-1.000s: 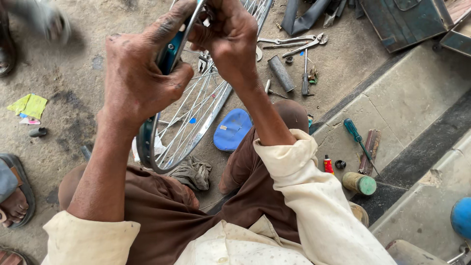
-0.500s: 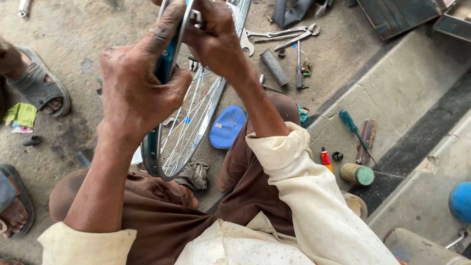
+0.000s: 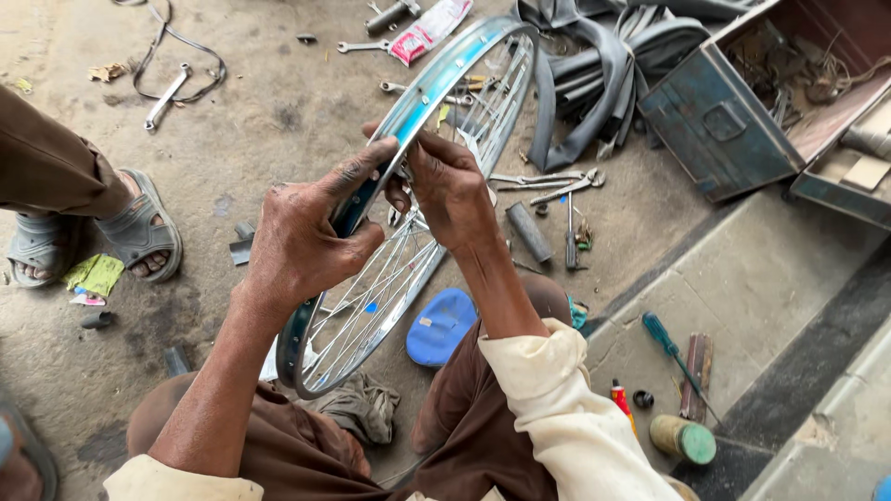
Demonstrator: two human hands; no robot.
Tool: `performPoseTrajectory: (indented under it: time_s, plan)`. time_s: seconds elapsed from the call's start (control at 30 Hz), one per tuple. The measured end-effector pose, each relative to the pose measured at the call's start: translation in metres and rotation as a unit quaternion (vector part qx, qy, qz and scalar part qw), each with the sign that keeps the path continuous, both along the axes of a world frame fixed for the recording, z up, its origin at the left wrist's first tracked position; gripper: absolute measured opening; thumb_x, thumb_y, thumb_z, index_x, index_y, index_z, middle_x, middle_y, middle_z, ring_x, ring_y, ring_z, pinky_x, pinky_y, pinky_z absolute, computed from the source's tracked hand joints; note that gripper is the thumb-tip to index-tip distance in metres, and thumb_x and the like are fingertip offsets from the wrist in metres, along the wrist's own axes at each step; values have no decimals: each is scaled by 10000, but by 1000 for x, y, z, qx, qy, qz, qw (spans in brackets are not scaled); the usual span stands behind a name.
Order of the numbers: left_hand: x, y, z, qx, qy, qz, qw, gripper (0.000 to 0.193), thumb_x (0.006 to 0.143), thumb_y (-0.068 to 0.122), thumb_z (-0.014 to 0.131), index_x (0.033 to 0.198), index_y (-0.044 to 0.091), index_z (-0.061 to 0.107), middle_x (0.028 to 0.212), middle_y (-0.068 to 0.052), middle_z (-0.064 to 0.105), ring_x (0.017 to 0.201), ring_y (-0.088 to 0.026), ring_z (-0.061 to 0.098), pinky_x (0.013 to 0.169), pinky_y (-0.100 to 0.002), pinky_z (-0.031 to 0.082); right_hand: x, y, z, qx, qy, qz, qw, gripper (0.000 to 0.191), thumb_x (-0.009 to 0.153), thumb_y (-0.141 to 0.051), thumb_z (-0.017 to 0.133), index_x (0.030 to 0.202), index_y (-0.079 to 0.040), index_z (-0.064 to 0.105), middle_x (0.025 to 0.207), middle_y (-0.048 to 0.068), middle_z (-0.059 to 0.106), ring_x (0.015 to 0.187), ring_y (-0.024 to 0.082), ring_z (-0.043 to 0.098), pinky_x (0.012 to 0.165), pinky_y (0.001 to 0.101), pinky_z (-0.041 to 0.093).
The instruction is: The person sits on the ground and uses a wrench to tighten the spokes of a bicycle wheel. They rotate the wheel to access different sections and continue tightening the spokes methodically.
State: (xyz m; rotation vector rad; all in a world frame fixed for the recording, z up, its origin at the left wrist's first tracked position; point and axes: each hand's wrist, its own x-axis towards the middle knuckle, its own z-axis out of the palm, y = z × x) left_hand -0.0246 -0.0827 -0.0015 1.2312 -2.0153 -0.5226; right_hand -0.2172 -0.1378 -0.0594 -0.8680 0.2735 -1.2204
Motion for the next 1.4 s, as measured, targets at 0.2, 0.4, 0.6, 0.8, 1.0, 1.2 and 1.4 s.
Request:
performPoseTrajectory:
  time_s: [0.2, 0.4, 0.6, 0.8, 1.0, 1.2, 1.4]
  plan:
    - [4, -5, 0, -24, -20, -4, 999, 784, 743, 151, 780, 1480, 306, 562, 603, -56, 654, 505, -138, 616, 543, -360, 567, 1, -3, -17, 1, -15, -22, 1000, 318, 1092, -168, 626, 1319, 53, 659, 1144, 116, 707, 874, 159, 635, 702, 284, 515]
    - [0, -7, 6, -9, -50, -20, 999, 827, 767, 140, 745, 1538, 271, 476, 644, -96, 653, 559, -216, 656, 612, -403, 577, -3, -14, -24, 41, -55, -1, 998, 289, 1053, -133, 688, 1244, 84, 682, 911, 81, 681, 708, 148, 604, 609, 288, 505]
    - [0, -1, 7, -26, -58, -67, 996, 889, 736, 105, 708, 1571, 208, 421, 813, -113, 706, 624, -269, 688, 637, -415, 585, -16, -15, -27, 34, -22, 19, 999, 302, 945, -42, 691, 1189, 135, 686, 929, 140, 718, 630, 86, 554, 520, 217, 461]
    - [2, 0, 5, -78, -27, -62, 995, 849, 755, 140, 740, 1549, 232, 454, 980, -112, 742, 764, -284, 731, 679, -402, 608, -13, -12, -23, 37, 24, 8, 999, 260, 919, 11, 623, 1153, 115, 669, 1007, 206, 733, 726, 178, 673, 546, 243, 502]
    - [6, -3, 3, -43, -69, -16, 997, 802, 761, 204, 762, 1508, 309, 487, 1069, -114, 687, 713, -305, 716, 655, -425, 612, -2, -1, -21, 13, -21, -8, 1000, 220, 1067, -112, 571, 1131, 73, 672, 959, 122, 698, 794, 164, 671, 674, 291, 565]
    - [7, -5, 6, -73, -46, -8, 996, 767, 731, 220, 773, 1457, 318, 546, 1082, -113, 681, 776, -323, 722, 674, -437, 607, 15, 10, -21, -30, -31, -160, 986, 124, 1023, -59, 641, 1119, 19, 639, 1004, 90, 685, 901, 159, 688, 823, 331, 614]
    - [8, -6, 3, -52, -40, -7, 998, 806, 743, 197, 764, 1505, 267, 512, 1053, -139, 697, 832, -349, 717, 712, -457, 599, 12, 15, -22, -142, 66, -309, 938, 182, 981, 30, 705, 1149, 43, 636, 1248, 165, 687, 1078, 153, 676, 990, 275, 568]
